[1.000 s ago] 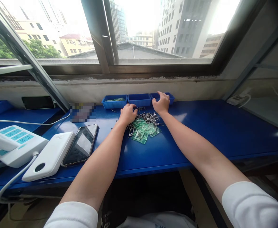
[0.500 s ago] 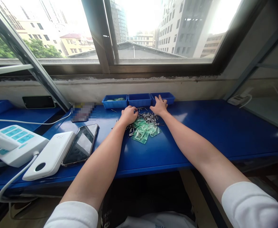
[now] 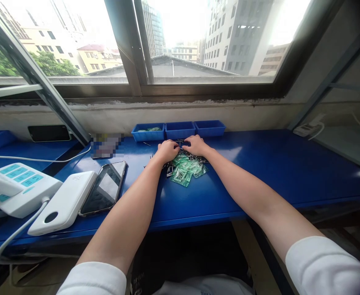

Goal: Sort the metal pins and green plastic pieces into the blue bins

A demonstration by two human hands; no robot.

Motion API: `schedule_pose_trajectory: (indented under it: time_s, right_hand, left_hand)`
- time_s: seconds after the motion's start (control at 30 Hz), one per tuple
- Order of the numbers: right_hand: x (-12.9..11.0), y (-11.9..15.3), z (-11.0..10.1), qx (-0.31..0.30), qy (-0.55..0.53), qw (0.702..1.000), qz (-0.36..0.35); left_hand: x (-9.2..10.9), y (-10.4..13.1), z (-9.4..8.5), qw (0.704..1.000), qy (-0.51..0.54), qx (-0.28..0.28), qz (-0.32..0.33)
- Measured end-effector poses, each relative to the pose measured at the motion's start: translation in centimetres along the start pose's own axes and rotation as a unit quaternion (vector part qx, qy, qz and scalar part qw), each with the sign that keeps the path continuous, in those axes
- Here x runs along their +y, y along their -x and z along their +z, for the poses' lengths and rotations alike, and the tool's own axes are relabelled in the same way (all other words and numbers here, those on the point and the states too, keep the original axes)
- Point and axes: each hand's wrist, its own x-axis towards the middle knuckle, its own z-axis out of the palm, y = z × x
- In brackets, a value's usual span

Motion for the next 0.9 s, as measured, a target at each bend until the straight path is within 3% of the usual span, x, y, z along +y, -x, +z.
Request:
schedule_pose_trajectory:
  time_s: [0.07,0.3,0.63,0.9]
  right_hand:
    - [-0.05,-0.04,0.04,-0.025,0.011,1.0,0.001]
    - [-0.23,-0.03,-0.3,-0.003,-0.042,0.996,-0.085]
    - [-0.49,0.17,-0.55,-0.01,-0.117,0.992,-0.049]
    - [-0.09,-0.04,-0.27,-0.026,-0.139,0.988,-0.059]
  left_hand:
    - [0.12,0.06,-0.12,1.0,0.001,0.001,0.003]
    - [0.67,0.45,-0.85,1.0,0.016,-0.009,0.02]
    - [0.63,0.5,-0.79,0.999,0.026,0.009,0.038]
    - [0.23,0.29,-0.41,0.998,0.026,0.016,0.047]
